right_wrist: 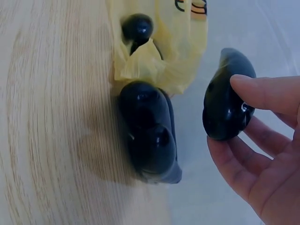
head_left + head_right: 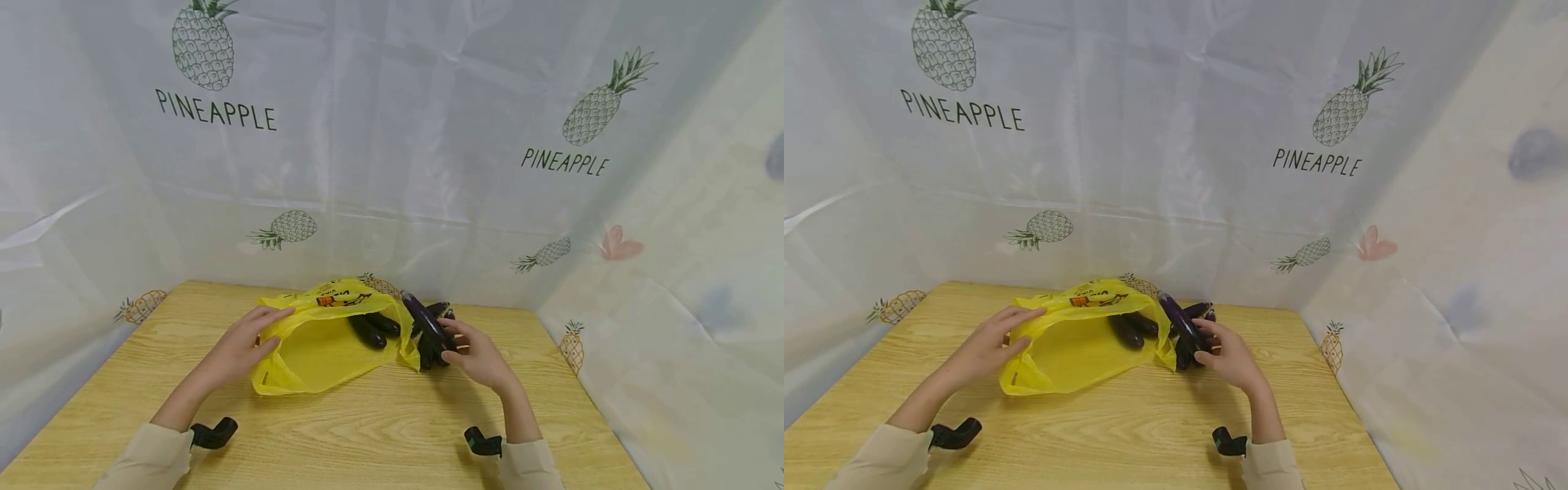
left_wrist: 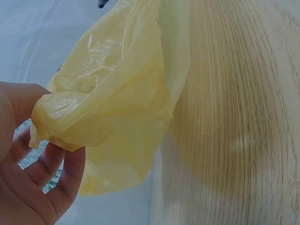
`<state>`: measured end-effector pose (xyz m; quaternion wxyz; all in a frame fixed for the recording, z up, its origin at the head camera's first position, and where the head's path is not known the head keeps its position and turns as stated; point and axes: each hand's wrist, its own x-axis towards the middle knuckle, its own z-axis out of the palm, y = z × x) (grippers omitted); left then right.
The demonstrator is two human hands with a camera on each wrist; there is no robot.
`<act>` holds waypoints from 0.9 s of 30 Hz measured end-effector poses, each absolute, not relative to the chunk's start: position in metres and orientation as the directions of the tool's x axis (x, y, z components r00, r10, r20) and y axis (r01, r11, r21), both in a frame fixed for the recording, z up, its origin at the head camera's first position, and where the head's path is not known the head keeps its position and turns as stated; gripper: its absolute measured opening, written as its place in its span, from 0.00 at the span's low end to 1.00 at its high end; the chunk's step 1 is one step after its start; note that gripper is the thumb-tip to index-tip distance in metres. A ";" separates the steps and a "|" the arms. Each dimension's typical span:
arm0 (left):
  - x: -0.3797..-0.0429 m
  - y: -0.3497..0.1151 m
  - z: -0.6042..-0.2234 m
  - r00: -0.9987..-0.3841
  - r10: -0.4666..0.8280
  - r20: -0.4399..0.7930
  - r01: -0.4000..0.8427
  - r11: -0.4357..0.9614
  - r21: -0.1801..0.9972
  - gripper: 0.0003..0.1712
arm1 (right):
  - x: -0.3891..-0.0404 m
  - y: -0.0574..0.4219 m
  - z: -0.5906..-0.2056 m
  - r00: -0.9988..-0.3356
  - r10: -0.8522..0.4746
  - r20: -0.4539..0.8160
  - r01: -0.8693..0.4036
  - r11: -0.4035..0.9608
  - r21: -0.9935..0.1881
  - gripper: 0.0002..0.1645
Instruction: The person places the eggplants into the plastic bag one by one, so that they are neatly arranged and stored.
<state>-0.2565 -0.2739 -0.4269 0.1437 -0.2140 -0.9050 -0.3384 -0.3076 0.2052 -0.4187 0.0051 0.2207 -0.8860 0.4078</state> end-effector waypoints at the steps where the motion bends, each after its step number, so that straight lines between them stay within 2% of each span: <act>1: -0.256 -0.274 -0.427 -0.867 0.290 0.406 0.485 0.681 0.549 0.34 | -0.308 0.204 -0.419 -0.901 -0.393 0.184 -0.395 0.571 -0.720 0.39; 21: -0.255 -0.275 -0.426 -0.858 0.293 0.423 0.498 0.677 0.542 0.33 | -0.302 0.180 -0.419 -0.780 -0.616 0.113 -0.507 0.514 -0.692 0.37; 27: -0.254 -0.274 -0.426 -0.854 0.290 0.432 0.502 0.678 0.537 0.33 | -0.307 0.168 -0.421 -0.756 -0.645 0.108 -0.529 0.506 -0.682 0.36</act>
